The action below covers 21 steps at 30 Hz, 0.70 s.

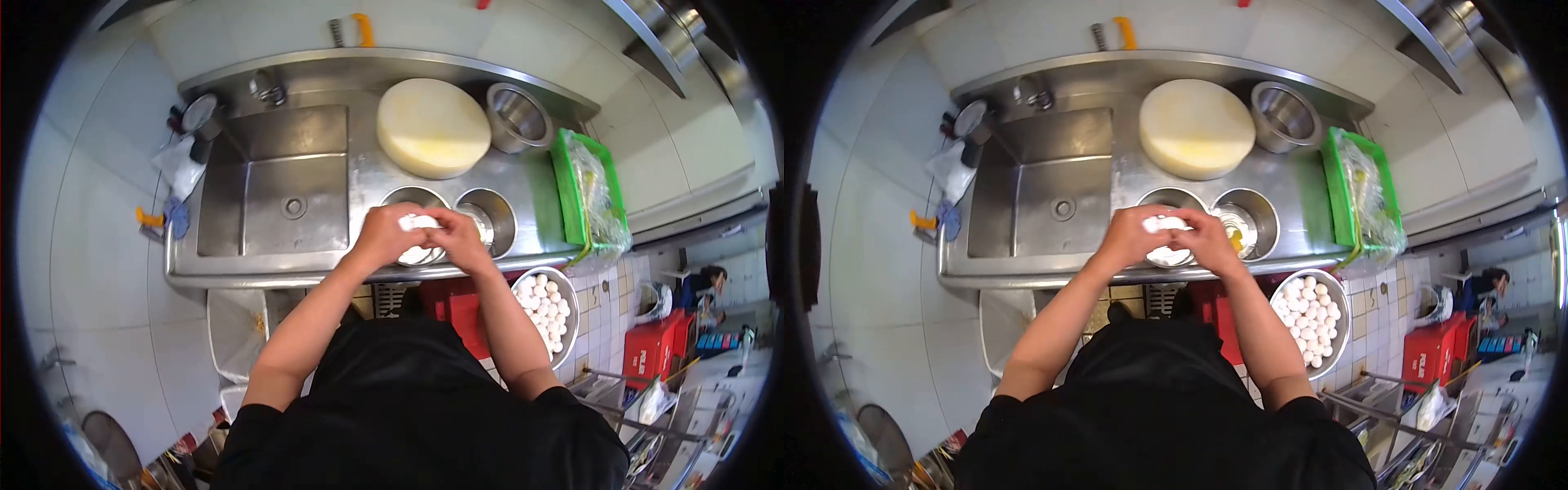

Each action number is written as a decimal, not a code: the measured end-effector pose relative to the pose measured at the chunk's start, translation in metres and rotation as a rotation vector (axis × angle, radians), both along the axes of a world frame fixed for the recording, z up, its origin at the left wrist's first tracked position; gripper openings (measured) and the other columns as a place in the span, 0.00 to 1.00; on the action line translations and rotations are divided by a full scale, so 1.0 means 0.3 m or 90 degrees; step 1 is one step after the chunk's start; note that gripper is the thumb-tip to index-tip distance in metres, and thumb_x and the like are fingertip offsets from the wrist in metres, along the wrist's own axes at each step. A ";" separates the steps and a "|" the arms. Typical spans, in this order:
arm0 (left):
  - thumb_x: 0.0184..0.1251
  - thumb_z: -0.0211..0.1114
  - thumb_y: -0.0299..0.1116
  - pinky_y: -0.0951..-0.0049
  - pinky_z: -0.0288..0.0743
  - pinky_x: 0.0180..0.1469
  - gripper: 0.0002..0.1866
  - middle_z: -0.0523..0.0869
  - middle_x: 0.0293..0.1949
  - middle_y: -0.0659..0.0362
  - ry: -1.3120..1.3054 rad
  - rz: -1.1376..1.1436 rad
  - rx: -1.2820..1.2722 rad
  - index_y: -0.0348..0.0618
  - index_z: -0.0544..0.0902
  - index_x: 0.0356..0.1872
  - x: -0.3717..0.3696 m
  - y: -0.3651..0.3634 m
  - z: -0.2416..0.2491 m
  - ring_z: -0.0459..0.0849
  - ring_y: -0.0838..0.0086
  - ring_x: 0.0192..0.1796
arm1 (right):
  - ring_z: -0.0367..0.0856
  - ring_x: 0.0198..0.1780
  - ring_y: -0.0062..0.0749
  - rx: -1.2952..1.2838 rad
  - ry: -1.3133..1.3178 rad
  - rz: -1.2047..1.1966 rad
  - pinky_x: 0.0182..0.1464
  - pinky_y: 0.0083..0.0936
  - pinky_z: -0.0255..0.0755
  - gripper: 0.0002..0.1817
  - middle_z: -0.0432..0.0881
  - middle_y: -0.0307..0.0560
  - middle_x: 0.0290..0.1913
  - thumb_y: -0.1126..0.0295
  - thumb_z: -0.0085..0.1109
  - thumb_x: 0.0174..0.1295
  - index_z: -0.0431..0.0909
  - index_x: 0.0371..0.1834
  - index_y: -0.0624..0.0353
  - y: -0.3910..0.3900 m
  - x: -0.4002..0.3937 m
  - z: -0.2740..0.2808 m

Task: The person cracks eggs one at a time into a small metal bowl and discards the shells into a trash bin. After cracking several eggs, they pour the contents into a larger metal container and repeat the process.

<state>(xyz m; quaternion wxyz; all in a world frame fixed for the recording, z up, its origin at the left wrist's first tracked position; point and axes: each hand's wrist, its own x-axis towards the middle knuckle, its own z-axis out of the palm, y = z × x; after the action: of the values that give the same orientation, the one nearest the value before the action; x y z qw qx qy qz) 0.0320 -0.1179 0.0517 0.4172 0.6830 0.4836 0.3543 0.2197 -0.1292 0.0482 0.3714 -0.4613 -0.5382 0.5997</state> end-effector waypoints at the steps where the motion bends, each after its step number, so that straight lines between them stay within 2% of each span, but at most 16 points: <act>1: 0.50 0.73 0.37 0.68 0.80 0.47 0.20 0.89 0.40 0.48 -0.023 -0.052 0.089 0.39 0.87 0.44 0.086 0.041 0.004 0.89 0.65 0.42 | 0.85 0.37 0.24 -0.002 -0.029 -0.050 0.42 0.21 0.81 0.17 0.84 0.46 0.44 0.78 0.58 0.62 0.78 0.55 0.67 0.002 0.079 0.001; 4: 0.50 0.71 0.38 0.68 0.79 0.45 0.19 0.89 0.39 0.48 -0.008 -0.163 0.033 0.41 0.87 0.44 0.279 0.138 0.018 0.89 0.63 0.39 | 0.84 0.39 0.23 0.005 0.012 -0.125 0.44 0.21 0.80 0.18 0.84 0.45 0.44 0.78 0.58 0.62 0.77 0.56 0.68 0.011 0.277 -0.005; 6: 0.50 0.71 0.37 0.69 0.79 0.44 0.19 0.89 0.38 0.48 0.011 -0.192 0.039 0.41 0.87 0.43 0.373 0.190 -0.011 0.88 0.63 0.38 | 0.84 0.41 0.23 0.042 -0.059 -0.147 0.45 0.21 0.79 0.18 0.85 0.44 0.44 0.78 0.55 0.64 0.75 0.58 0.69 0.010 0.375 -0.002; 8: 0.50 0.69 0.35 0.66 0.79 0.47 0.18 0.88 0.39 0.49 0.034 -0.242 0.077 0.42 0.87 0.44 0.432 0.222 -0.017 0.88 0.60 0.41 | 0.84 0.40 0.23 0.071 -0.236 -0.131 0.44 0.22 0.78 0.22 0.85 0.46 0.45 0.76 0.60 0.59 0.76 0.58 0.66 0.013 0.452 0.005; 9: 0.51 0.68 0.33 0.65 0.79 0.48 0.18 0.88 0.40 0.50 0.040 -0.266 0.170 0.42 0.86 0.45 0.456 0.230 -0.015 0.87 0.59 0.43 | 0.84 0.40 0.23 0.067 -0.231 -0.148 0.44 0.22 0.78 0.22 0.85 0.46 0.45 0.76 0.60 0.59 0.76 0.58 0.66 0.005 0.469 0.021; 10: 0.51 0.67 0.32 0.63 0.79 0.50 0.18 0.87 0.42 0.50 0.044 -0.289 0.263 0.42 0.86 0.46 0.477 0.235 -0.015 0.86 0.57 0.45 | 0.85 0.41 0.29 0.140 -0.302 -0.162 0.45 0.25 0.78 0.23 0.85 0.50 0.46 0.75 0.61 0.58 0.75 0.59 0.65 -0.004 0.480 0.037; 11: 0.51 0.65 0.27 0.61 0.78 0.54 0.20 0.85 0.46 0.51 0.060 -0.321 0.260 0.43 0.84 0.49 0.495 0.239 -0.019 0.83 0.55 0.49 | 0.85 0.41 0.35 0.212 -0.376 -0.175 0.46 0.29 0.78 0.24 0.85 0.53 0.48 0.73 0.61 0.58 0.75 0.59 0.64 -0.008 0.491 0.047; 12: 0.51 0.65 0.27 0.61 0.78 0.54 0.20 0.85 0.46 0.51 0.062 -0.337 0.257 0.43 0.84 0.49 0.512 0.240 -0.020 0.83 0.55 0.49 | 0.85 0.41 0.35 0.205 -0.373 -0.190 0.46 0.29 0.78 0.24 0.85 0.53 0.48 0.73 0.61 0.58 0.75 0.59 0.64 -0.010 0.501 0.048; 14: 0.51 0.64 0.23 0.62 0.77 0.56 0.21 0.84 0.49 0.52 0.072 -0.327 0.334 0.42 0.83 0.50 0.547 0.242 -0.020 0.83 0.56 0.51 | 0.84 0.44 0.48 0.326 -0.456 -0.227 0.48 0.36 0.77 0.25 0.83 0.60 0.50 0.71 0.62 0.57 0.75 0.59 0.64 -0.013 0.519 0.045; 15: 0.51 0.64 0.22 0.62 0.76 0.58 0.24 0.83 0.53 0.52 0.085 -0.327 0.314 0.43 0.82 0.53 0.564 0.237 -0.013 0.82 0.55 0.55 | 0.84 0.45 0.51 0.334 -0.454 -0.239 0.49 0.38 0.77 0.25 0.83 0.61 0.49 0.70 0.61 0.59 0.73 0.62 0.62 -0.017 0.525 0.042; 16: 0.51 0.64 0.22 0.62 0.76 0.58 0.24 0.83 0.53 0.52 0.084 -0.342 0.315 0.43 0.82 0.53 0.581 0.228 -0.005 0.82 0.55 0.55 | 0.84 0.45 0.51 0.328 -0.456 -0.254 0.49 0.38 0.77 0.25 0.83 0.61 0.49 0.70 0.61 0.59 0.73 0.62 0.62 -0.021 0.527 0.039; 19: 0.52 0.65 0.23 0.61 0.74 0.60 0.27 0.81 0.56 0.47 0.009 -0.310 0.262 0.42 0.79 0.58 0.621 0.192 0.004 0.80 0.52 0.57 | 0.85 0.43 0.46 0.171 -0.317 -0.341 0.47 0.36 0.78 0.29 0.83 0.61 0.48 0.64 0.62 0.63 0.67 0.67 0.61 -0.032 0.510 0.017; 21: 0.52 0.69 0.25 0.63 0.76 0.58 0.27 0.83 0.53 0.49 0.022 -0.301 0.234 0.42 0.80 0.58 0.638 0.193 -0.038 0.82 0.55 0.54 | 0.86 0.44 0.42 0.115 -0.265 -0.356 0.48 0.34 0.78 0.30 0.82 0.61 0.50 0.62 0.62 0.65 0.66 0.68 0.61 -0.039 0.496 -0.023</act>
<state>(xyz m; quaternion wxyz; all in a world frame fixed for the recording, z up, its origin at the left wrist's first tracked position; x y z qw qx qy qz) 0.2235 -0.0600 0.0404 0.3490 0.8467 0.2461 0.3175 0.3687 -0.1409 0.0414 0.4431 -0.6680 -0.5062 0.3180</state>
